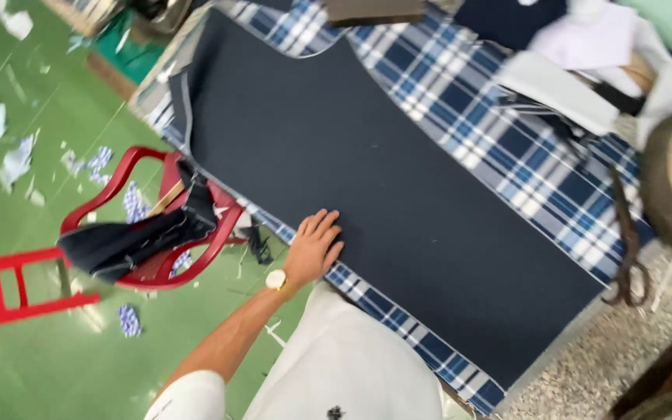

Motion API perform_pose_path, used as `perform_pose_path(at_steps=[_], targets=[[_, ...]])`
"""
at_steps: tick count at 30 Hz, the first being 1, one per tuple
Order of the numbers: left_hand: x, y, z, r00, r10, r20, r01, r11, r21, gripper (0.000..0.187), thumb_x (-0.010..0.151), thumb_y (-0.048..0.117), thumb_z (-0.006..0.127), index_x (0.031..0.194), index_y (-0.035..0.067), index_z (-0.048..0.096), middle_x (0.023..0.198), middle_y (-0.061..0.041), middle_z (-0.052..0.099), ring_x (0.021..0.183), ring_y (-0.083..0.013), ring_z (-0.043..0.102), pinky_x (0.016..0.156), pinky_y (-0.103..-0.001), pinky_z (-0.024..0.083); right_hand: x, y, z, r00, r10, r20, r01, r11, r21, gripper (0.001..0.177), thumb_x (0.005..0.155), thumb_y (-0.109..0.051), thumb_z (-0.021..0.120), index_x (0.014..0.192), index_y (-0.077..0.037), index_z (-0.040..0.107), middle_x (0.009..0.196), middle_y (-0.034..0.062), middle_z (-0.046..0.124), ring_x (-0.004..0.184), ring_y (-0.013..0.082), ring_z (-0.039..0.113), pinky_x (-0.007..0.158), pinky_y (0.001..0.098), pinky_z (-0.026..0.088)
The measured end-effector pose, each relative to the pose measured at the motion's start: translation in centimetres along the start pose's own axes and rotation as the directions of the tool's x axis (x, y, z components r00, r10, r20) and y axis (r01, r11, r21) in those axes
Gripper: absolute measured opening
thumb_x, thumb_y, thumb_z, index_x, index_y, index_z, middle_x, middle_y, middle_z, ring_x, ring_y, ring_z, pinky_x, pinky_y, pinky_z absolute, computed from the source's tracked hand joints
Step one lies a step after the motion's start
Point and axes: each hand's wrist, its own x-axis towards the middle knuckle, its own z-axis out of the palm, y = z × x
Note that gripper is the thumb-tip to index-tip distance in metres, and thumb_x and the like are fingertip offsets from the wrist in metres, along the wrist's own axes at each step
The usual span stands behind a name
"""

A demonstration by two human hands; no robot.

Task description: The person irons a dark blue garment piece on a plaid-covered table using a steam iron and a pressing block. They repeatedly smooth, fold, and press the fabric, then place the finished piece on a red chair.

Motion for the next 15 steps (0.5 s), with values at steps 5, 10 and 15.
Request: perform_pose_path(at_steps=[5, 10, 15], targets=[[1.0, -6.6, -3.4, 0.975, -0.167, -0.149, 0.166, 0.986, -0.021, 0.026, 0.099, 0.025, 0.064, 0.117, 0.007, 0.064, 0.136, -0.018, 0.059, 0.131, -0.0375, 0.054, 0.11, -0.052, 0.039, -9.2, 1.9, 5.0, 0.994, -0.051, -0.1, 0.03, 0.98, -0.198, 0.031, 0.116, -0.012, 0.057, 0.137, 0.003, 0.075, 0.122, 0.0194, 0.071, 0.11, 0.0284, 0.065, 0.095, 0.0376, 0.051], [2.9, -14.2, -9.1, 0.867, -0.387, -0.312, 0.403, 0.915, -0.015, 0.03, 0.102, 0.022, 0.059, 0.122, 0.0, 0.063, 0.136, -0.025, 0.059, 0.131, -0.0403, 0.054, 0.111, -0.055, 0.038, -12.4, -3.9, 9.4, 0.975, -0.083, -0.208, 0.008, 0.942, -0.335, 0.028, 0.115, -0.006, 0.067, 0.132, 0.01, 0.08, 0.111, 0.0253, 0.075, 0.098, 0.0332, 0.071, 0.086, 0.0396, 0.057], [3.2, -25.4, -9.6, 0.692, -0.55, -0.468, 0.634, 0.772, 0.03, 0.055, 0.105, 0.038, 0.061, 0.135, -0.007, 0.051, 0.121, -0.025, 0.06, 0.107, -0.0427, 0.055, 0.092, -0.051, 0.044, -15.4, -17.7, 14.6, 0.903, -0.401, -0.153, 0.398, 0.916, -0.055, 0.01, 0.112, 0.007, 0.066, 0.117, 0.004, 0.074, 0.114, 0.019, 0.07, 0.102, 0.0336, 0.064, 0.097, 0.044, 0.052]])
